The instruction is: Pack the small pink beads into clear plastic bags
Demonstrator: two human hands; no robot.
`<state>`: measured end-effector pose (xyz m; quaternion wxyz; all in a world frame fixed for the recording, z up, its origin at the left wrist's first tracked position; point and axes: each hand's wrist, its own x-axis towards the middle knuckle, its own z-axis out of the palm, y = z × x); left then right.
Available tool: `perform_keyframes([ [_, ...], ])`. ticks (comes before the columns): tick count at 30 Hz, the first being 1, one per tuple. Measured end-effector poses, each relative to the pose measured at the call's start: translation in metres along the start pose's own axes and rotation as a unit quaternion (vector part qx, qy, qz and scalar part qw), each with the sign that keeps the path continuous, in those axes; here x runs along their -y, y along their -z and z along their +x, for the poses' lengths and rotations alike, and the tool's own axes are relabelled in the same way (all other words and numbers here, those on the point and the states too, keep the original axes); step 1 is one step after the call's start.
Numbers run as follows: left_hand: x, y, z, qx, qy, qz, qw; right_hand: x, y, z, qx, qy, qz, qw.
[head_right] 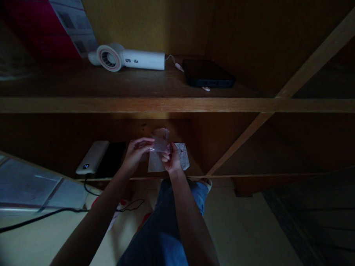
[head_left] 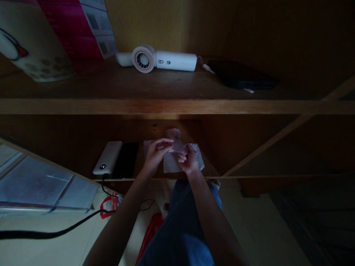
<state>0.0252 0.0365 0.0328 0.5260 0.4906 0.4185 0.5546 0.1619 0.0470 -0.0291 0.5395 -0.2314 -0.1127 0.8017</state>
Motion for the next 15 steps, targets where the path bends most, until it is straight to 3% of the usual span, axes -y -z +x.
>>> perform_keyframes([
  [5, 0.004, 0.006, 0.0, -0.044, -0.012, -0.035, 0.998, 0.005, -0.003, 0.0, -0.082, 0.083, -0.058, 0.992],
  [8, 0.01, 0.021, 0.0, -0.079, -0.043, -0.027, 0.996, 0.012, 0.001, 0.002, -0.188, 0.199, -0.188, 0.943],
  [11, 0.019, 0.037, -0.003, -0.132, -0.088, 0.015, 0.987, 0.017, 0.008, 0.004, -0.28, 0.302, -0.389, 0.824],
  [15, 0.028, 0.048, -0.009, -0.18, -0.125, 0.077, 0.973, 0.017, 0.01, 0.004, -0.277, 0.314, -0.657, 0.627],
])
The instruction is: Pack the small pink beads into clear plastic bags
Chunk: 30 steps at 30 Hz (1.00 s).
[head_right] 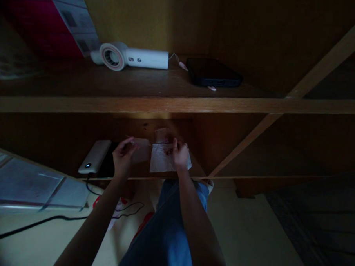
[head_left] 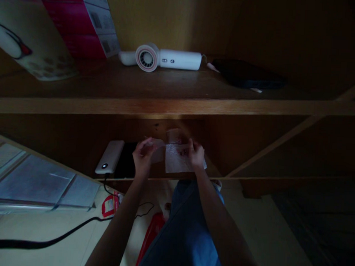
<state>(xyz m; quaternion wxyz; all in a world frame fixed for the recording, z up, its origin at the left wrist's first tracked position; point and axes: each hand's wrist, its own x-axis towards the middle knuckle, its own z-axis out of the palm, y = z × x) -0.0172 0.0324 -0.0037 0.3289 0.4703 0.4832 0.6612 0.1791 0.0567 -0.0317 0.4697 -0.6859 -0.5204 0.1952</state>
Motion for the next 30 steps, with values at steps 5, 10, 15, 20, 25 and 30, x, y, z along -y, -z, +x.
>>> perform_keyframes([
  [5, 0.0, -0.002, -0.003, -0.03, -0.031, 0.054, 0.998, 0.01, -0.004, -0.006, 0.05, 0.043, -0.246, 0.967],
  [10, 0.0, -0.008, 0.001, -0.042, -0.053, 0.039, 0.997, 0.013, -0.012, -0.009, 0.067, 0.04, -0.338, 0.938],
  [15, 0.01, -0.011, -0.009, -0.065, -0.065, 0.065, 0.994, 0.009, -0.015, -0.009, 0.083, 0.04, -0.343, 0.935],
  [20, 0.029, -0.013, -0.041, -0.021, 0.008, 0.044, 0.999, 0.008, -0.015, -0.01, 0.086, 0.037, -0.34, 0.936],
  [25, 0.036, -0.015, -0.069, -0.004, 0.07, 0.052, 0.996, 0.008, -0.016, -0.01, 0.098, 0.042, -0.337, 0.936],
  [30, 0.035, -0.018, -0.081, 0.016, 0.111, 0.015, 0.994, 0.005, -0.018, -0.008, 0.116, 0.042, -0.358, 0.926],
])
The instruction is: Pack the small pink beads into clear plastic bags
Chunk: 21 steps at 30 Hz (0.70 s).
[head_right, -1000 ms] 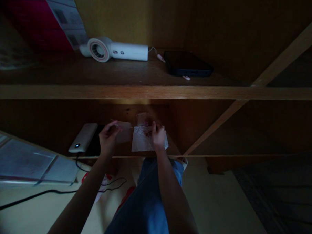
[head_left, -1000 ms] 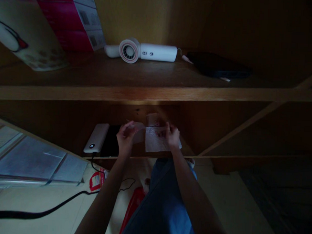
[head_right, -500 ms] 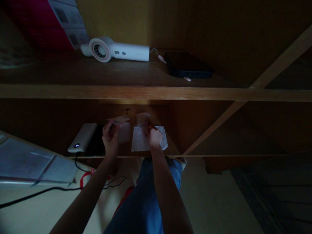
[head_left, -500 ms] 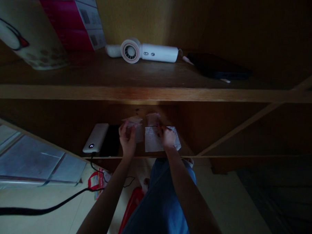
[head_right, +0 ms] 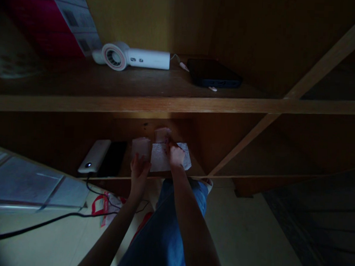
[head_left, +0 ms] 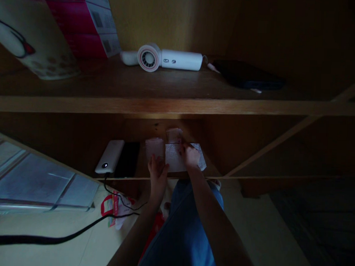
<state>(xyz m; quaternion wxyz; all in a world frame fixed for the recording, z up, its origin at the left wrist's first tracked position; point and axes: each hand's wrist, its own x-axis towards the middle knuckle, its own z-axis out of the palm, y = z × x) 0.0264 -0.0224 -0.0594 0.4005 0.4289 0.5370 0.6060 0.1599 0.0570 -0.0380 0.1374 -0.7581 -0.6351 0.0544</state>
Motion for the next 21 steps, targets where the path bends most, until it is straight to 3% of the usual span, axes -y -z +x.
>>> perform_keyframes([
  [6, -0.004, 0.002, -0.004, 0.012, 0.089, -0.043, 0.995, 0.001, 0.001, -0.001, 0.027, -0.004, -0.025, 0.999],
  [11, -0.017, 0.007, -0.008, 0.032, 0.125, -0.042, 0.991, 0.001, 0.003, -0.002, 0.015, 0.0, -0.026, 1.0],
  [18, -0.028, 0.013, -0.01, 0.043, 0.088, -0.064, 0.993, 0.001, 0.004, -0.003, 0.003, 0.015, -0.019, 1.0],
  [21, -0.034, 0.014, 0.006, 0.021, -0.008, 0.038, 0.999, 0.0, 0.002, -0.003, -0.006, 0.014, -0.022, 1.0],
])
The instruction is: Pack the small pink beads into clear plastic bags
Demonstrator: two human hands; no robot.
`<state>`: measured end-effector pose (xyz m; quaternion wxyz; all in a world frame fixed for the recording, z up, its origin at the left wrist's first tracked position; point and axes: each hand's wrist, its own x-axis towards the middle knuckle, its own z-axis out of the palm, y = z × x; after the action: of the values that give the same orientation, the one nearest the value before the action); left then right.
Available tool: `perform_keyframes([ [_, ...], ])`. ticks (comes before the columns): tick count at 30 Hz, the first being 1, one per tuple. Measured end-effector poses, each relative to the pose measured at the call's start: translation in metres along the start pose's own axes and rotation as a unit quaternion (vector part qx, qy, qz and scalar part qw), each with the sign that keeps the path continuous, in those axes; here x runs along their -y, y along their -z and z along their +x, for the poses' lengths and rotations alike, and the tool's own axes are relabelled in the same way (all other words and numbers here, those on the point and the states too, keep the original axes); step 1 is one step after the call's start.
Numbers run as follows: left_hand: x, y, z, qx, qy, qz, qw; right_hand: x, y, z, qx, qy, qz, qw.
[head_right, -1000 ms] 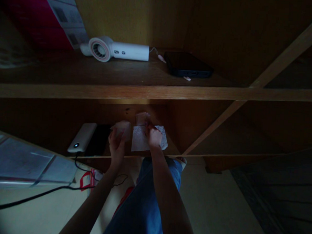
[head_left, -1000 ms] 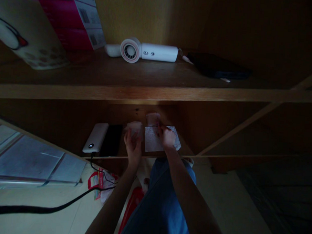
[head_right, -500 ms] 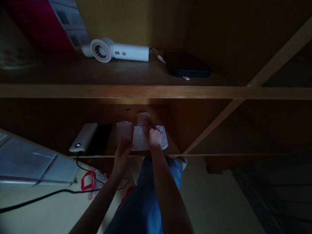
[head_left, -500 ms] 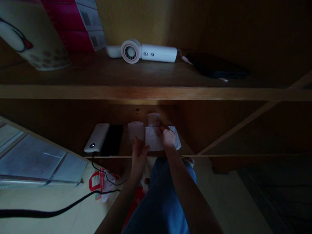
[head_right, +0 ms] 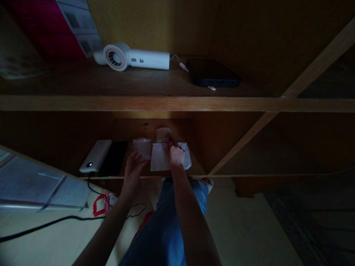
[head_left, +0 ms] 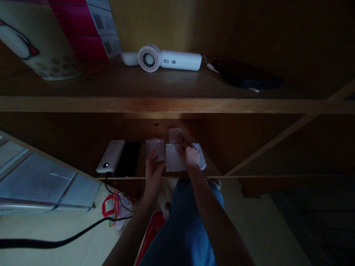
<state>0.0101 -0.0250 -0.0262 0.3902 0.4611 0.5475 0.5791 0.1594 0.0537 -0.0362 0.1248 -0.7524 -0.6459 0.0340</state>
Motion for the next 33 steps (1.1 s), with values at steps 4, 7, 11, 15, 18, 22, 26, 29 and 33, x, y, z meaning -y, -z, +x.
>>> perform_keyframes([
  [4, -0.004, -0.003, 0.043, -0.039, -0.174, 0.282, 0.942, -0.001, -0.001, 0.0, -0.01, 0.006, 0.005, 1.0],
  [7, 0.003, -0.009, 0.074, -0.032, -0.192, 0.42, 0.886, 0.0, 0.0, -0.001, -0.012, 0.004, 0.015, 1.0],
  [11, 0.022, -0.014, 0.095, 0.002, -0.148, 0.502, 0.852, 0.002, 0.003, -0.002, -0.013, 0.0, 0.027, 1.0],
  [15, 0.038, -0.011, 0.1, 0.02, -0.151, 0.516, 0.843, 0.002, 0.006, -0.002, 0.018, -0.016, 0.048, 0.999],
  [18, 0.042, -0.008, 0.102, 0.031, -0.165, 0.517, 0.839, 0.002, 0.007, -0.002, 0.028, -0.02, 0.045, 0.998],
  [22, 0.044, -0.007, 0.104, 0.05, -0.172, 0.528, 0.83, 0.003, 0.006, -0.002, 0.02, -0.023, 0.019, 0.999],
  [26, 0.047, -0.006, 0.106, 0.08, -0.17, 0.548, 0.815, 0.002, 0.002, -0.002, 0.008, -0.021, 0.014, 1.0],
  [29, 0.047, -0.006, 0.108, 0.098, -0.172, 0.555, 0.808, 0.001, 0.001, -0.002, 0.006, -0.024, 0.024, 0.999],
  [33, 0.046, -0.005, 0.107, 0.105, -0.177, 0.586, 0.783, 0.002, 0.003, -0.003, -0.029, 0.005, 0.036, 0.999],
])
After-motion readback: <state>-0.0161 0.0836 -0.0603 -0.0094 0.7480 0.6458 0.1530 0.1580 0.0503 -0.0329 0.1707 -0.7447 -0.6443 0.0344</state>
